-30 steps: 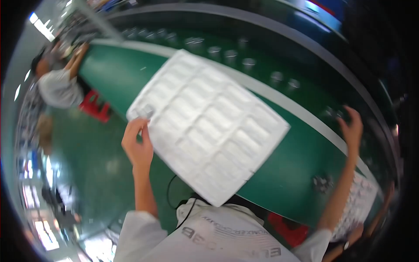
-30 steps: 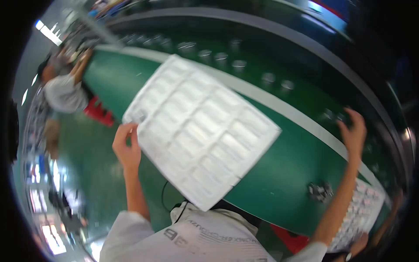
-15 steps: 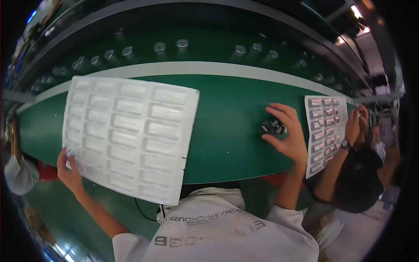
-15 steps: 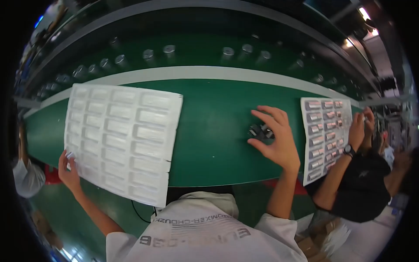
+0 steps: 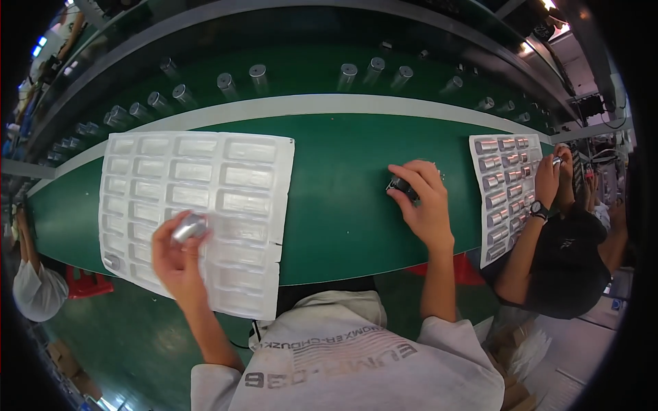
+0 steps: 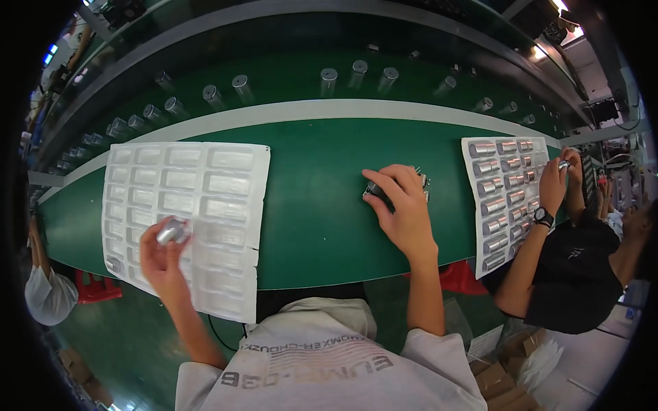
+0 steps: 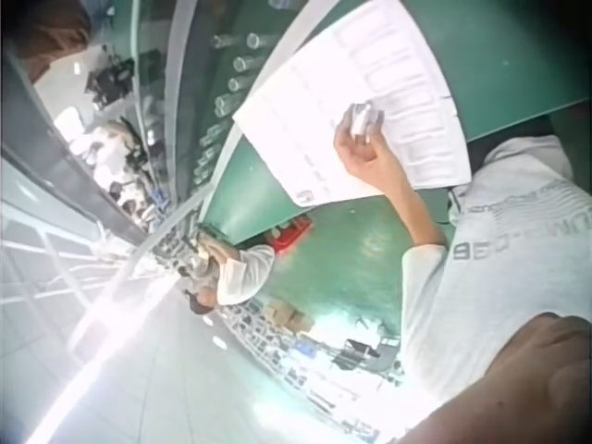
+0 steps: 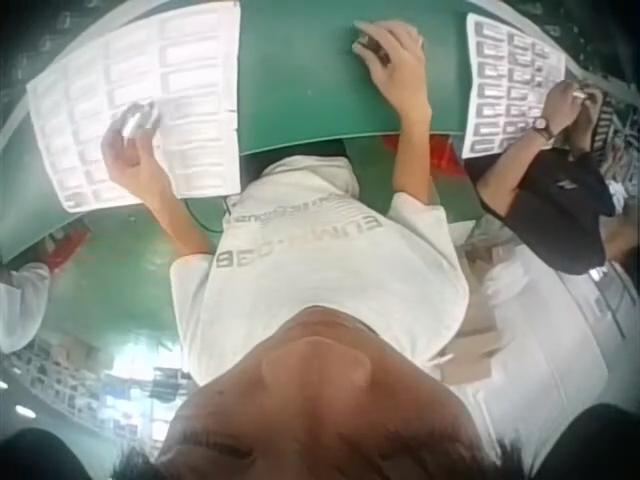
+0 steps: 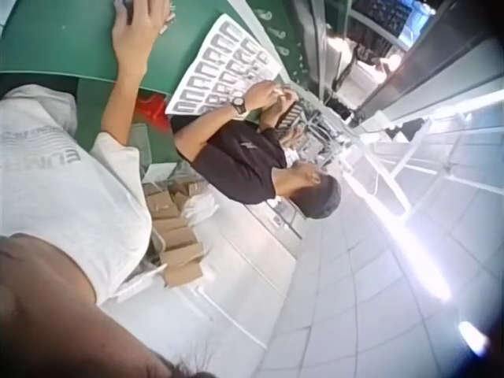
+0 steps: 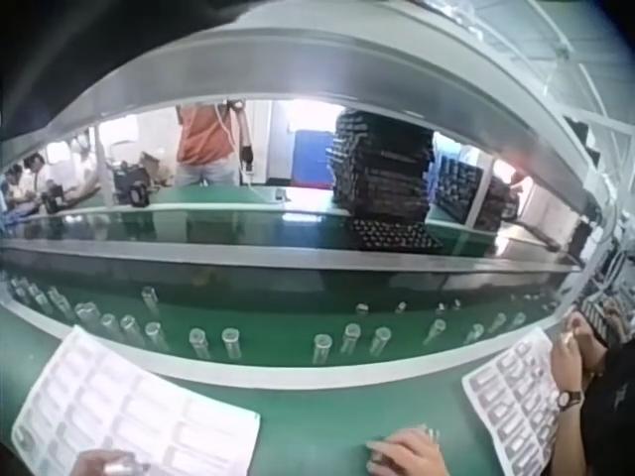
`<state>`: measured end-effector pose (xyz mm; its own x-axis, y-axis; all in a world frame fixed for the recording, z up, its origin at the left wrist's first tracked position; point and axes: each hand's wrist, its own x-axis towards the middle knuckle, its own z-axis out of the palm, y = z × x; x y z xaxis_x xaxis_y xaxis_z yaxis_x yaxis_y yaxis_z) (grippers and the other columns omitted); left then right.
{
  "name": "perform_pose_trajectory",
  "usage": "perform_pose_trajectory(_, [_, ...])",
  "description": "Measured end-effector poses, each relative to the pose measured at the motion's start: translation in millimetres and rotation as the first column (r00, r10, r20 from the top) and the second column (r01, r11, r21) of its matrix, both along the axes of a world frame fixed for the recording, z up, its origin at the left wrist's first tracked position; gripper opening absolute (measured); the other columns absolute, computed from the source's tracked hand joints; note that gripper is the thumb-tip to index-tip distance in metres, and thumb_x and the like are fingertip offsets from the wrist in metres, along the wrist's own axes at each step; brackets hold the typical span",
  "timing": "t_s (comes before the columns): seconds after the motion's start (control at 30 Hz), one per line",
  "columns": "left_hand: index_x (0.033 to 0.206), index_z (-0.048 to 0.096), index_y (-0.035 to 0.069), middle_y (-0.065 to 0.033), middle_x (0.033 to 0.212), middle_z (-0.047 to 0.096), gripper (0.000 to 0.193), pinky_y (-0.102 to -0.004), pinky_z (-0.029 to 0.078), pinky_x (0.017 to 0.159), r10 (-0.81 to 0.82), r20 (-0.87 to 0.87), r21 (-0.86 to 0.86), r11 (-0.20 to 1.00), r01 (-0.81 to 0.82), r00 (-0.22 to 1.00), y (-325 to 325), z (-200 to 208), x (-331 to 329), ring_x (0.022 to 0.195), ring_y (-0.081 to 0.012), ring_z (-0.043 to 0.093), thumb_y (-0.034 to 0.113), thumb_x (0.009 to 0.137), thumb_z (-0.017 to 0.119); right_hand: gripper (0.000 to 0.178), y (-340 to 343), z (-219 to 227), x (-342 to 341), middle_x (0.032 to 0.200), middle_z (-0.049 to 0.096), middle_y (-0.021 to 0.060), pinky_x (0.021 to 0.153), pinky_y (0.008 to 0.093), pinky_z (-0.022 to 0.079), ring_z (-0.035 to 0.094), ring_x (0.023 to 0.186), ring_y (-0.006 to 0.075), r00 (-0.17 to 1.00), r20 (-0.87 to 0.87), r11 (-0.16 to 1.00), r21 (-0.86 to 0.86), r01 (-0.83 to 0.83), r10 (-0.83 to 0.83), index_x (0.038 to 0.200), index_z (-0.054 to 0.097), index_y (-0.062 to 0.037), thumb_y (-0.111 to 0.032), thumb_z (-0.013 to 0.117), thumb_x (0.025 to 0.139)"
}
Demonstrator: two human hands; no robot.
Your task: The person assembles small cylindrical components by hand on a manual assembly line, placing them into an assembly tray.
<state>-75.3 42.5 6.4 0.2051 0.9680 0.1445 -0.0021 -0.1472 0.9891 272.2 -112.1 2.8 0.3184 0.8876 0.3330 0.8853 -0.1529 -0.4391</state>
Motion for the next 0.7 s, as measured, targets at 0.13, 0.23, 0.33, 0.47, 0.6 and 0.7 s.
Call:
perform_pose_trajectory(0.13, [0.118,0.049,0.001,-0.0236,0.121,0.060,0.029,-0.0314,0.060,0.064,-0.190,0.206,-0.251,0.938,0.239,0.960,-28,9,41,0.084,-0.0258,0.070,-0.006,0.091,0.059,0.035,1,1,-16,0.102,0.062,0.0102,0.073,0.0289,0.052,0.062,0.089,0.0183,0.871,-0.491,0.985,0.153,0.082,0.004,0.106,0.068,-0.0020,0.009,0.075,0.074])
perform_pose_trajectory(0.23, [0.113,0.050,0.001,-0.0244,0.120,0.060,0.026,-0.0315,0.060,0.063,-0.278,0.317,-0.351,0.854,0.384,0.907,-44,5,60,0.081,-0.0235,0.069,-0.008,0.090,0.059,0.033,6,1,-34,0.108,0.061,0.0131,0.074,0.0267,0.054,0.063,0.091,0.0167,0.734,-0.669,0.981,0.191,0.026,0.111,0.106,0.068,0.0010,0.010,0.076,0.075])
perform_pose_trajectory(0.33, [0.112,0.052,0.002,-0.0239,0.120,0.059,0.026,-0.0321,0.060,0.064,-0.288,0.463,-0.422,0.760,0.494,0.838,-52,2,78,0.080,-0.0231,0.069,-0.008,0.089,0.059,0.034,10,-6,-52,0.117,0.059,0.0165,0.078,0.0278,0.056,0.063,0.096,0.0182,0.518,-0.819,0.966,0.253,-0.056,0.245,0.106,0.067,0.0050,0.008,0.079,0.075])
perform_pose_trajectory(0.47, [0.107,0.055,0.002,-0.0233,0.121,0.059,0.019,-0.0342,0.060,0.071,-0.200,0.558,-0.465,0.728,0.504,0.805,-56,-1,89,0.087,-0.0235,0.068,-0.005,0.090,0.062,0.038,14,-8,-76,0.127,0.054,0.0215,0.080,0.0288,0.058,0.064,0.101,0.0220,0.253,-0.911,0.945,0.319,-0.068,0.325,0.113,0.065,0.0099,0.005,0.078,0.079])
perform_pose_trajectory(0.6, [0.104,0.057,0.003,-0.0246,0.123,0.059,0.017,-0.0345,0.059,0.078,-0.206,0.495,-0.382,0.821,0.424,0.844,-58,-6,91,0.095,-0.0244,0.067,0.002,0.090,0.067,0.039,21,5,-92,0.125,0.055,0.0207,0.084,0.0315,0.058,0.064,0.104,0.0246,0.228,-0.924,0.951,0.293,-0.095,0.308,0.119,0.063,0.0086,0.007,0.074,0.082])
perform_pose_trajectory(0.7, [0.103,0.059,0.003,-0.0249,0.124,0.061,0.017,-0.0349,0.056,0.084,-0.224,0.464,-0.342,0.847,0.407,0.857,-57,-7,88,0.101,-0.0252,0.066,-0.001,0.088,0.068,0.038,25,11,-98,0.120,0.058,0.0193,0.084,0.0332,0.058,0.064,0.102,0.0249,0.298,-0.913,0.960,0.271,-0.070,0.279,0.119,0.064,0.0081,0.008,0.074,0.081])
